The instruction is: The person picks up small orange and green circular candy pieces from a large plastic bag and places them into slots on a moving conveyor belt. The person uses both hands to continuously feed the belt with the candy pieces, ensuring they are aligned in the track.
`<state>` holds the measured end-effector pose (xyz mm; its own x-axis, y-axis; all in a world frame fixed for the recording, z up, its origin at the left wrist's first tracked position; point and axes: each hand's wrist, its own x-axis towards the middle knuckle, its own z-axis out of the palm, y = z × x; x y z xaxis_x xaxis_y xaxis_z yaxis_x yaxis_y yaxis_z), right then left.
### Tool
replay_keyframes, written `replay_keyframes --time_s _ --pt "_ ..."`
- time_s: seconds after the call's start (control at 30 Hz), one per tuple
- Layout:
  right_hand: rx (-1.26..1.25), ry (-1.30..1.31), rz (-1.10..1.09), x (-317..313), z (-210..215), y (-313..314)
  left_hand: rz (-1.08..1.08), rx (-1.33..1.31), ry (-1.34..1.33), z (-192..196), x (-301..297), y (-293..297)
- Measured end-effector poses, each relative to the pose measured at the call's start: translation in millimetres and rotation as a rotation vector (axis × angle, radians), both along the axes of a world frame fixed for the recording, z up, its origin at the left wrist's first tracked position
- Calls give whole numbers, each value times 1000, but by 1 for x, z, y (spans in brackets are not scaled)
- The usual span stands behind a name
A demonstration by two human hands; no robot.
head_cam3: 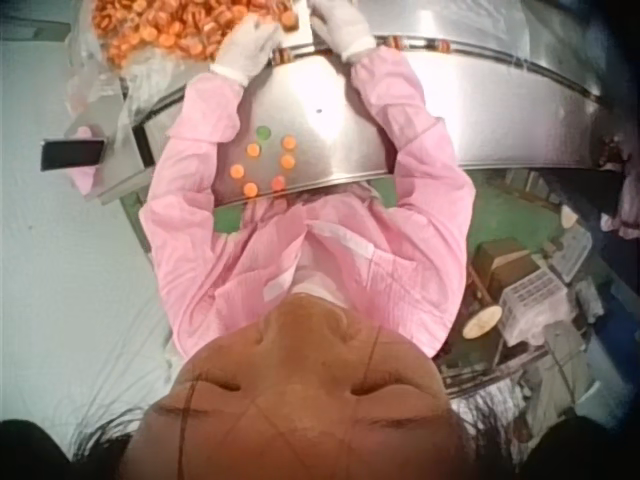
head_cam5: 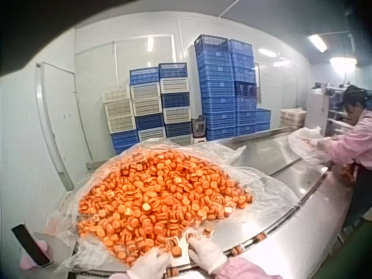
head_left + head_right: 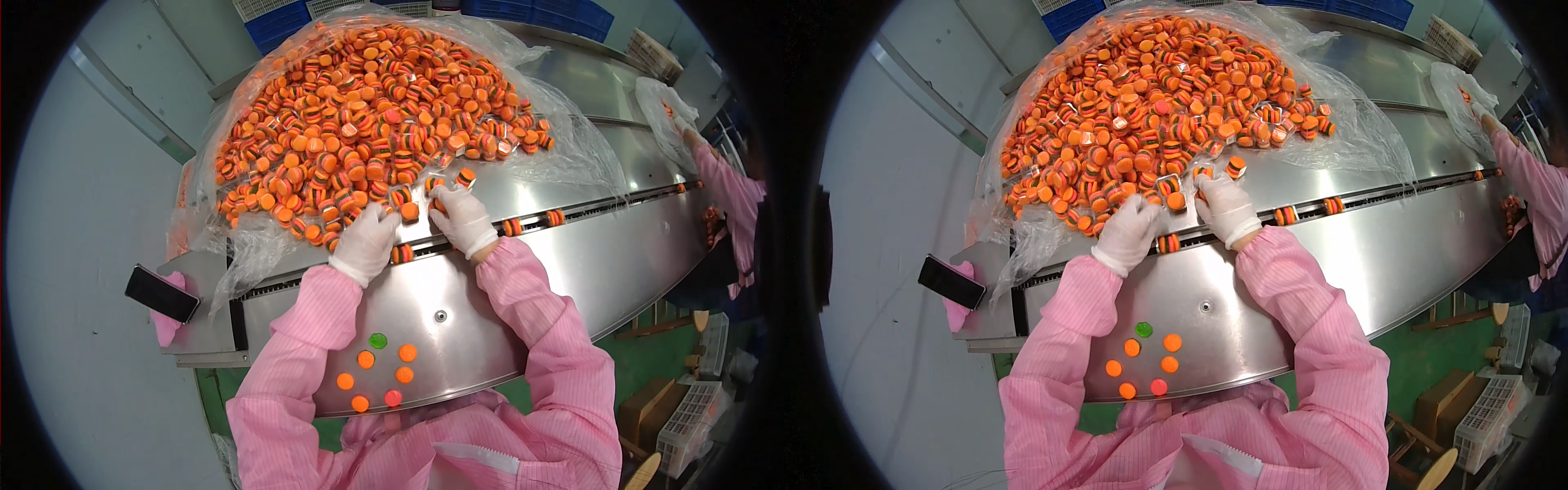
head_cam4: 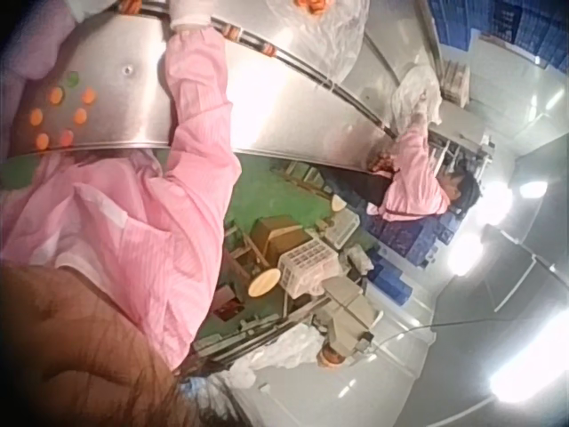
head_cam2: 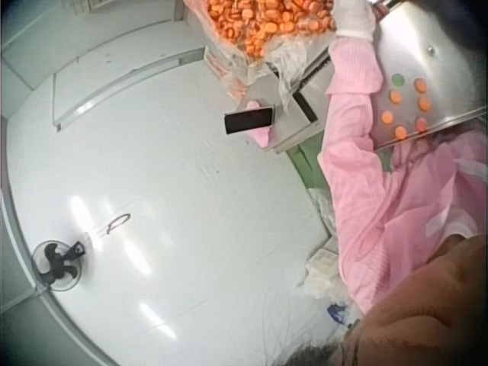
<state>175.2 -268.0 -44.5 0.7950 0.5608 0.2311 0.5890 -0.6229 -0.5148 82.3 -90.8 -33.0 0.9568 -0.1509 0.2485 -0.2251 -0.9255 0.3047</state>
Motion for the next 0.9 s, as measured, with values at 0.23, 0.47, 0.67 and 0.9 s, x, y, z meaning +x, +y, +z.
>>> replay_keyframes --time_s 0.23,0.47,0.67,0.9 --pt "460 399 21 -15 -8 -16 75 88 -53 -15 45 -29" --pt "66 288 -3 -39 -10 -4 -104 -256 13 4 -10 -3" --pt "-168 -196 -58 -28 -4 0 -203 128 -9 -27 -36 21" --pt "-58 -212 61 30 -9 9 -147 79 -142 -7 -51 8"
